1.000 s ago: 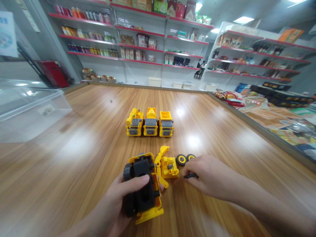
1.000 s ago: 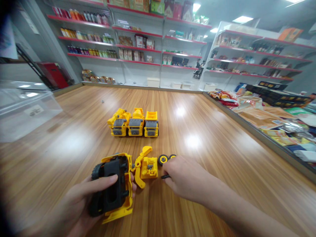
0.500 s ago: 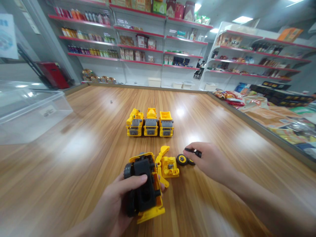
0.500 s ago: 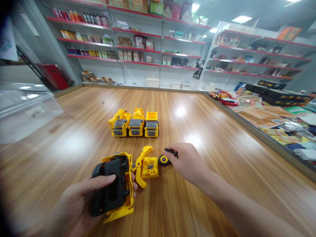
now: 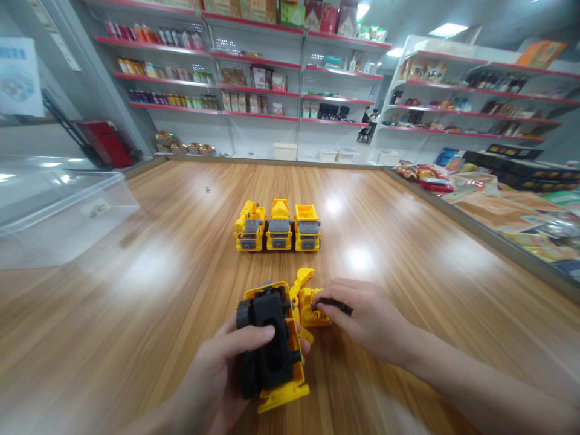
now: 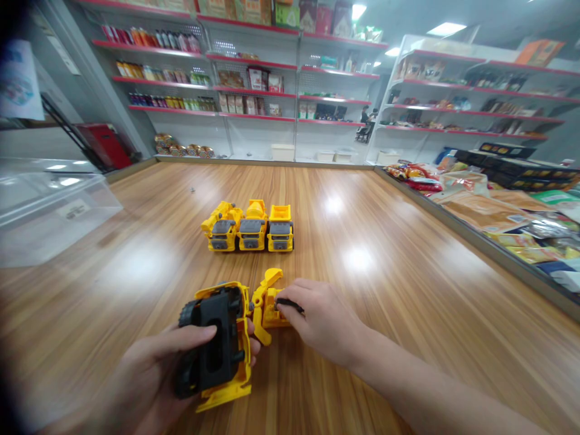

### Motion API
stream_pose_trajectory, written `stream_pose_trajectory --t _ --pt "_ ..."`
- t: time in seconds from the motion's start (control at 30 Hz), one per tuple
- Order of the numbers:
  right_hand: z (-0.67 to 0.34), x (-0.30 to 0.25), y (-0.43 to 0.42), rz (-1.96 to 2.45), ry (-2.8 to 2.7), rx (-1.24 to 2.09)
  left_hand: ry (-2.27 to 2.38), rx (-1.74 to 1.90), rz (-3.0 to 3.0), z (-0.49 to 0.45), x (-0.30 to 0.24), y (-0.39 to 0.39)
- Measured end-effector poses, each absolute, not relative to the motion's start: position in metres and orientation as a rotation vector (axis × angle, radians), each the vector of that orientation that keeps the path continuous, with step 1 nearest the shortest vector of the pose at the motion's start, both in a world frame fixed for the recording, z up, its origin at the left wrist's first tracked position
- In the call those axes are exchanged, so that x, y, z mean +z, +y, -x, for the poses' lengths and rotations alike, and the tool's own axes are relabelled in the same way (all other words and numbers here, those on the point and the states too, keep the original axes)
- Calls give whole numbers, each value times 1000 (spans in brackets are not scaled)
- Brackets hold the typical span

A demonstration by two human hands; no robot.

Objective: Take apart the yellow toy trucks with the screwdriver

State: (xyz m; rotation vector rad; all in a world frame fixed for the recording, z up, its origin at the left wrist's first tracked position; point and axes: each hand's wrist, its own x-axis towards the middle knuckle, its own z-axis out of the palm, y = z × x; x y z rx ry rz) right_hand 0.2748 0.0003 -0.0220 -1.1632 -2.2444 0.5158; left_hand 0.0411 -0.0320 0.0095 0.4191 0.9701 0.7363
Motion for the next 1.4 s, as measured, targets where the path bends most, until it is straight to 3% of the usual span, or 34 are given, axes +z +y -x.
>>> stream_pose_trajectory --t 0.63,0.97,1.4 --pt "-274 -11 -4 1299 -2096 489 474 748 -277 -36 6 -28" --pt "-261 9 -33 865 -2127 453 741 748 -537 -39 7 -31" --pt "-259 13 -40 969 -2158 445 732 756 -443 -42 2 -32"
